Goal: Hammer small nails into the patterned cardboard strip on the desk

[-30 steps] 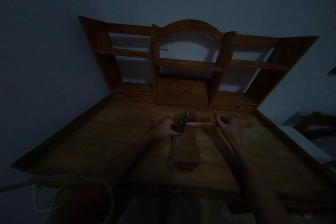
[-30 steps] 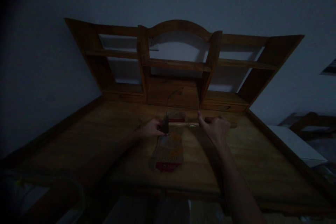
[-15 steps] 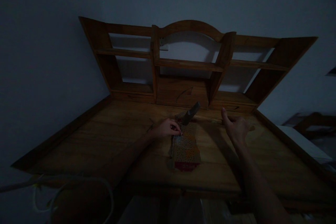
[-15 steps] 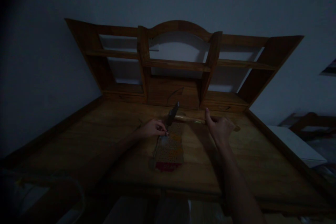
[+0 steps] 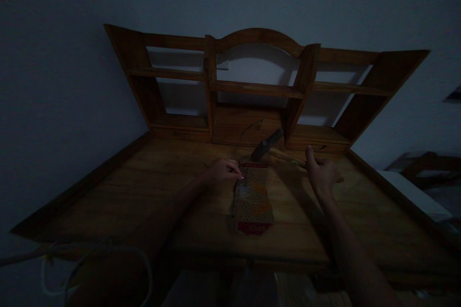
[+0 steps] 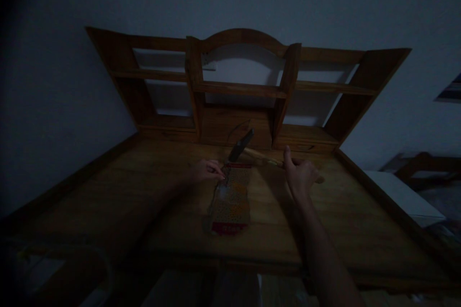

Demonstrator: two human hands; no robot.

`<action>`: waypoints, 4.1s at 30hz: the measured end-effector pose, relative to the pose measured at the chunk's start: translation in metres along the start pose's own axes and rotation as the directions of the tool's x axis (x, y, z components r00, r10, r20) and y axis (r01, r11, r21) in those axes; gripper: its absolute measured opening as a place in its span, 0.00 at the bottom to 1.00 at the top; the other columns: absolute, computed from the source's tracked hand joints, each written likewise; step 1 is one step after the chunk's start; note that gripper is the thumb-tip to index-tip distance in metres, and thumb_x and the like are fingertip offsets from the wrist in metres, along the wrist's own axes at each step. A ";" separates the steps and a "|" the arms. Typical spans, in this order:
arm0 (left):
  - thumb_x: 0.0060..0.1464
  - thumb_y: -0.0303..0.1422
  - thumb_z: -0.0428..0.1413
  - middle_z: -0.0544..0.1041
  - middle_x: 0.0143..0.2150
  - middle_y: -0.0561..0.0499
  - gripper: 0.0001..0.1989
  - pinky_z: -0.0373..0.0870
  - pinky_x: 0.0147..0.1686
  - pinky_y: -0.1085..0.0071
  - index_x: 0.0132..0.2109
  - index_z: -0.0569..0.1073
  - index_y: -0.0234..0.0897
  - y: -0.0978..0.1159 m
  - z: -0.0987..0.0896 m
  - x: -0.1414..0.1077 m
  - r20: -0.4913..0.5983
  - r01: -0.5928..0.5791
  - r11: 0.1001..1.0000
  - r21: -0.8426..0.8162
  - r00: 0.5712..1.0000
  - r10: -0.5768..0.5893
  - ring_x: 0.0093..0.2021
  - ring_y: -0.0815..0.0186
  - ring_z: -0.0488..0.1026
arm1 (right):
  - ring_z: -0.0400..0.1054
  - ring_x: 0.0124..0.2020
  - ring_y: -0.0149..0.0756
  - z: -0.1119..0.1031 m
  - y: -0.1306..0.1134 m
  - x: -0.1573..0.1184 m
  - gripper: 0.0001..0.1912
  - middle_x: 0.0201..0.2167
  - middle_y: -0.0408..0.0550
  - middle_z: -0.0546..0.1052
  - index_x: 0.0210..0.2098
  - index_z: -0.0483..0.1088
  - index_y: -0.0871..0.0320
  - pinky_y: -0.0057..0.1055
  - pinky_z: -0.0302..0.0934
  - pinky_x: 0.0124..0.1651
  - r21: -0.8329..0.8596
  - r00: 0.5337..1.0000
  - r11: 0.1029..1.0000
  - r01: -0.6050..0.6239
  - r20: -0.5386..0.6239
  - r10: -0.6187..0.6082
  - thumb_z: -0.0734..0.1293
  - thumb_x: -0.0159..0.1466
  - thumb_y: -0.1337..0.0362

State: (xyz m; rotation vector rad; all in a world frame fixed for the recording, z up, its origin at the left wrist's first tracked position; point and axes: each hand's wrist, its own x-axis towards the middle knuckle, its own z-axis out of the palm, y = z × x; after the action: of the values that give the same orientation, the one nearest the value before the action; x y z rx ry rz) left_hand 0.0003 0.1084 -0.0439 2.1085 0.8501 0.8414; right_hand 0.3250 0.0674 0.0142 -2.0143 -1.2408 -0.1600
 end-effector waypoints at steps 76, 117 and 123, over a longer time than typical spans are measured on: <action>0.37 0.36 0.66 0.80 0.34 0.49 0.13 0.69 0.36 0.68 0.33 0.78 0.37 -0.061 -0.116 -0.044 -0.013 0.408 0.913 0.016 0.913 -0.408 0.34 0.63 0.74 | 0.70 0.34 0.53 0.018 0.002 0.002 0.39 0.26 0.62 0.76 0.29 0.79 0.60 0.39 0.55 0.36 -0.021 0.957 0.995 -0.097 0.274 0.099 0.52 0.59 0.35; 0.42 0.40 0.66 0.82 0.36 0.48 0.11 0.73 0.43 0.69 0.32 0.82 0.39 0.016 -0.028 0.001 -0.045 0.094 0.989 -0.114 0.994 -0.100 0.40 0.62 0.77 | 0.72 0.32 0.50 0.027 -0.011 -0.021 0.42 0.26 0.62 0.77 0.26 0.76 0.57 0.36 0.56 0.35 -0.214 0.958 0.959 0.188 0.256 -0.131 0.50 0.55 0.28; 0.43 0.41 0.64 0.82 0.31 0.49 0.13 0.75 0.37 0.69 0.34 0.80 0.36 0.048 -0.007 -0.013 -0.171 0.266 0.937 -0.226 0.936 -0.307 0.31 0.64 0.78 | 0.73 0.32 0.49 0.033 -0.008 -0.022 0.40 0.27 0.62 0.78 0.28 0.76 0.59 0.35 0.55 0.34 -0.261 0.951 0.932 0.250 0.247 -0.186 0.52 0.56 0.30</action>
State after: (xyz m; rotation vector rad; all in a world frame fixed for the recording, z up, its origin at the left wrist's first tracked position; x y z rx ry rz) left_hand 0.0021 0.0750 -0.0067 1.6910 1.1033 0.9513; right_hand 0.2977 0.0754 -0.0153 -2.1812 -1.6668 -0.2457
